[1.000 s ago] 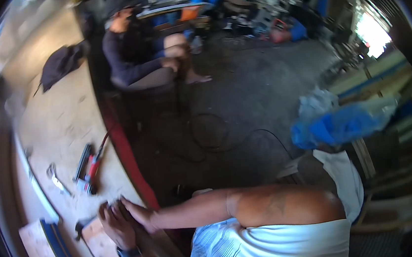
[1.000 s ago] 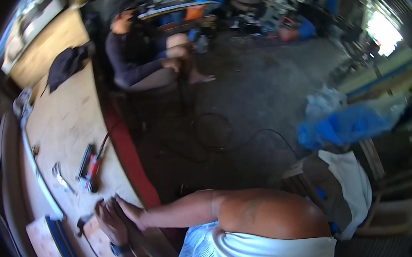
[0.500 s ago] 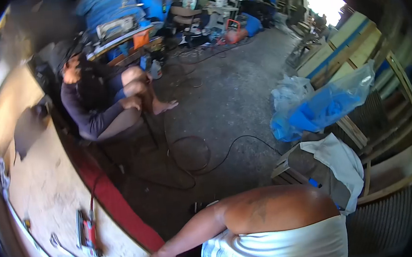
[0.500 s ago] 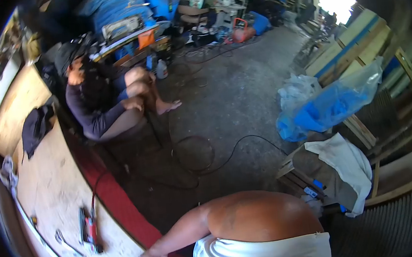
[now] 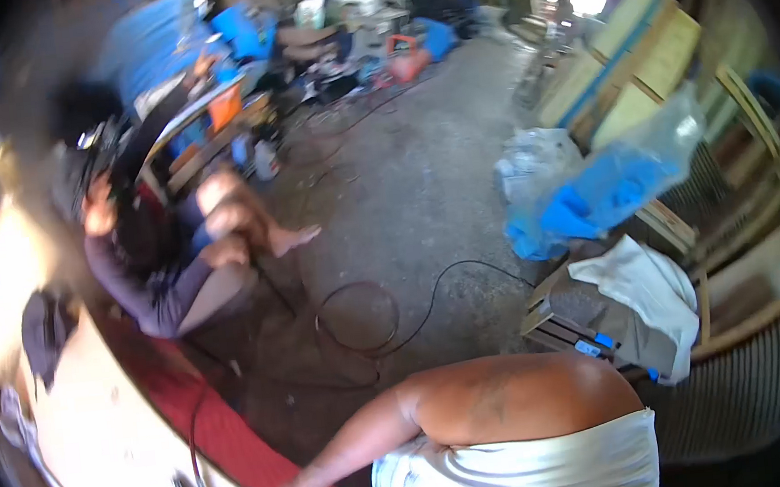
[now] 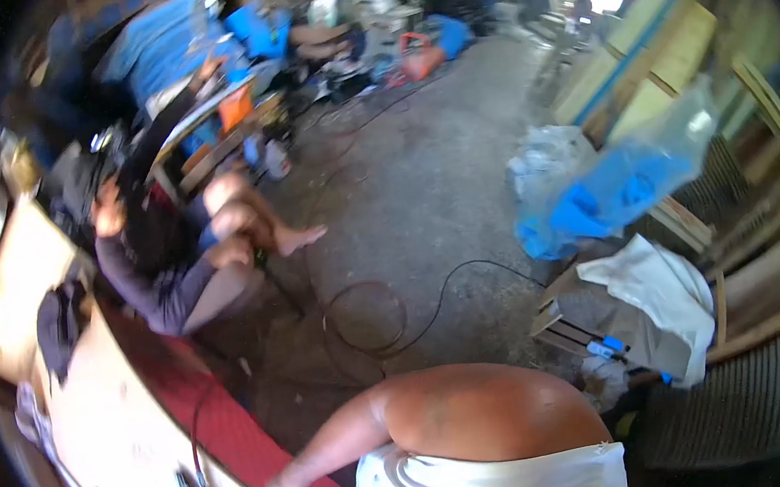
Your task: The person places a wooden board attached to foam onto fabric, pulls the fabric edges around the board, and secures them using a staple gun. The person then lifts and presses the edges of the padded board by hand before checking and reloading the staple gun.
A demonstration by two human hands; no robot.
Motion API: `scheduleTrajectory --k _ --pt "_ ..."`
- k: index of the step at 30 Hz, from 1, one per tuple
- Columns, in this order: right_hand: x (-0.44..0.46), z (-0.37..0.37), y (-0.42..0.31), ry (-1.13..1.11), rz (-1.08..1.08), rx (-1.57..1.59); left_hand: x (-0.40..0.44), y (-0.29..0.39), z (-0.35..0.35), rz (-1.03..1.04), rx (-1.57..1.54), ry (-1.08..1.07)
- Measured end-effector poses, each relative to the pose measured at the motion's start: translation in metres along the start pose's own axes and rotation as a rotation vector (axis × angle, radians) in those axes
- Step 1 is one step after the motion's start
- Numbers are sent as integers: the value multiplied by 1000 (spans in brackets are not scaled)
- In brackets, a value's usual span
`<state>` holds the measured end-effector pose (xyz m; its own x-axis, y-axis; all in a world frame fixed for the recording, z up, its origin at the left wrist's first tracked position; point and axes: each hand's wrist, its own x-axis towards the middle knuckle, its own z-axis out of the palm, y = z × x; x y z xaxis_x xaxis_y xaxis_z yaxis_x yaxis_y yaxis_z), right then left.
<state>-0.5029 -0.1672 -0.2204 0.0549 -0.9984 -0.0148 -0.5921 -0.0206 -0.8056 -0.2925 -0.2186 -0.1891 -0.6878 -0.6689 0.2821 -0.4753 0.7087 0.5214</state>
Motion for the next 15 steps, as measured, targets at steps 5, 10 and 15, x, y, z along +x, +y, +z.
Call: scheduleTrajectory --k 5,10,15 --pt "-30 -90 -29 230 -135 -204 -36 14 -53 -631 -291 125" --pt "30 -119 -21 347 -73 -381 -51 -3 -58 -501 368 59" --pt "121 -83 -4 191 -193 -822 -51 -13 -52 -549 491 42"
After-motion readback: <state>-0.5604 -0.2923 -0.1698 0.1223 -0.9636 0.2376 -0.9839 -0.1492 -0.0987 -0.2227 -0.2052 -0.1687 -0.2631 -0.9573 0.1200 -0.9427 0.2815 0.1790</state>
